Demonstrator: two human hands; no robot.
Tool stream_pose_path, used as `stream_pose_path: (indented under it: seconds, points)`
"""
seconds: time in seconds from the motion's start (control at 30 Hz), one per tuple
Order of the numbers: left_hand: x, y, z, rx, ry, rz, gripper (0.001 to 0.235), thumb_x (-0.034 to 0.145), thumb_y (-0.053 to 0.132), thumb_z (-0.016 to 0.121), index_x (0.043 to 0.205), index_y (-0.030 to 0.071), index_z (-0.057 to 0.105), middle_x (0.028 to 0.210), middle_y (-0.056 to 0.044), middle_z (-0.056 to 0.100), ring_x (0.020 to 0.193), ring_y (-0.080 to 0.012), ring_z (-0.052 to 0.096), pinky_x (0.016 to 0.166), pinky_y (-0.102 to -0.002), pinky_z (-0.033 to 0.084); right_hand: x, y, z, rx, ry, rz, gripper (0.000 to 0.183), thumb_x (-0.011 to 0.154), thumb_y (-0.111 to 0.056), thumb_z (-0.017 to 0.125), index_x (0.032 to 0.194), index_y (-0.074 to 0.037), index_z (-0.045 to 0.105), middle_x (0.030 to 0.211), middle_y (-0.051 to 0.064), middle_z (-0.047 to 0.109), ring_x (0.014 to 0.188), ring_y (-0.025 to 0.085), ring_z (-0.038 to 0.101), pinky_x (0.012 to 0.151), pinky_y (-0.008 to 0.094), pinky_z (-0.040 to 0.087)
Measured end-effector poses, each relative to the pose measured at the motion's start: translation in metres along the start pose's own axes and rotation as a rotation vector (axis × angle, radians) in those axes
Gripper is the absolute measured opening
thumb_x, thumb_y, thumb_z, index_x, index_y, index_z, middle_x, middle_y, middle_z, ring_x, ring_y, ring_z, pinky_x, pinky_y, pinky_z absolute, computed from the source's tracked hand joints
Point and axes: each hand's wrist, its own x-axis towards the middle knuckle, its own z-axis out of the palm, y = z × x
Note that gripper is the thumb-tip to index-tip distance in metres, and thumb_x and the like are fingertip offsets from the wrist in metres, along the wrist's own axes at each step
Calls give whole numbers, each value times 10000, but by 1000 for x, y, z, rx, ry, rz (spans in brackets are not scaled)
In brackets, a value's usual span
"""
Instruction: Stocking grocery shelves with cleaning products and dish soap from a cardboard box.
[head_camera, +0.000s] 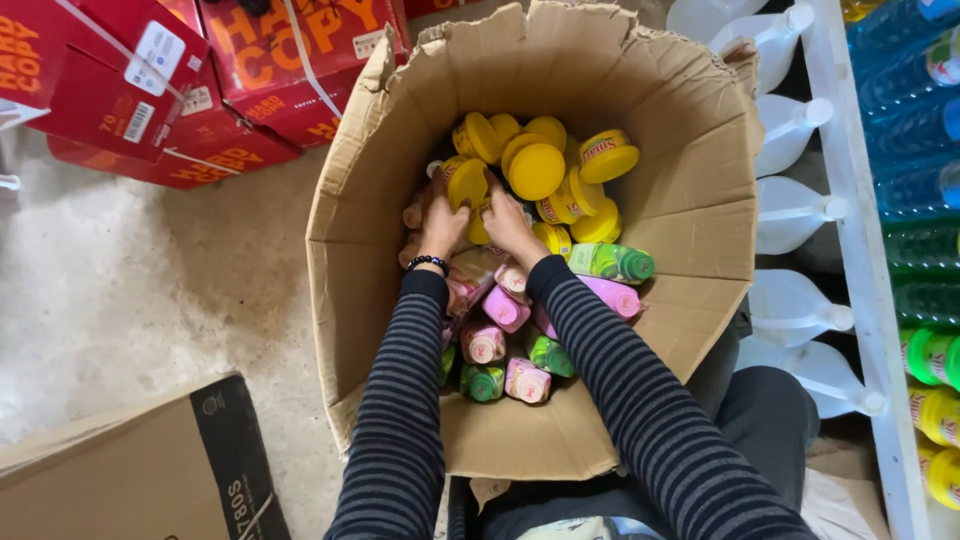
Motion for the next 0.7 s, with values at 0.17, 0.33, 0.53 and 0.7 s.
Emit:
stream_pose_path:
  seconds: [0.17, 0.33, 0.53, 0.7]
  points:
    - [-8, -1, -1, 82, -172, -172, 738, 840, 188, 718, 1491, -47, 461, 1381, -353, 607, 1315, -478, 546, 1134, -448, 435, -1, 24, 10, -144, -128, 124, 470, 895, -166, 620, 1333, -26, 522, 1230, 304, 641, 1190, 468, 592, 1009, 535, 466]
    - [-11, 40, -9, 112, 52, 113, 859, 713, 231, 761, 1366, -236, 456, 1102, -400, 648, 1084, -526, 586, 953, -521, 462, -2, 56, 26, 20, -77, -133, 654, 843, -113, 633, 1467, -16, 460, 1254, 342, 604, 1196, 479, 563, 1000, 518, 469]
    - [-13, 34, 2, 64, -205, -326, 466, 809, 371, 725, 895, -87, 719, 829, -311, 697, 824, -449, 710, 722, -484, 567, -5, 34, 9, -11, 29, 12, 619, 830, -123, 692, 1402, -4, 486, 1199, 313, 629, 1157, 487, 571, 988, 527, 472]
    - [-19, 30, 17, -67, -193, -454, 383, 839, 300, 677, 883, -80, 659, 811, -282, 707, 778, -410, 744, 699, -482, 558, -14, 17, -13, -69, 0, -26, 646, 809, -140, 772, 1342, 32, 450, 1248, 339, 560, 1200, 511, 516, 1008, 540, 443]
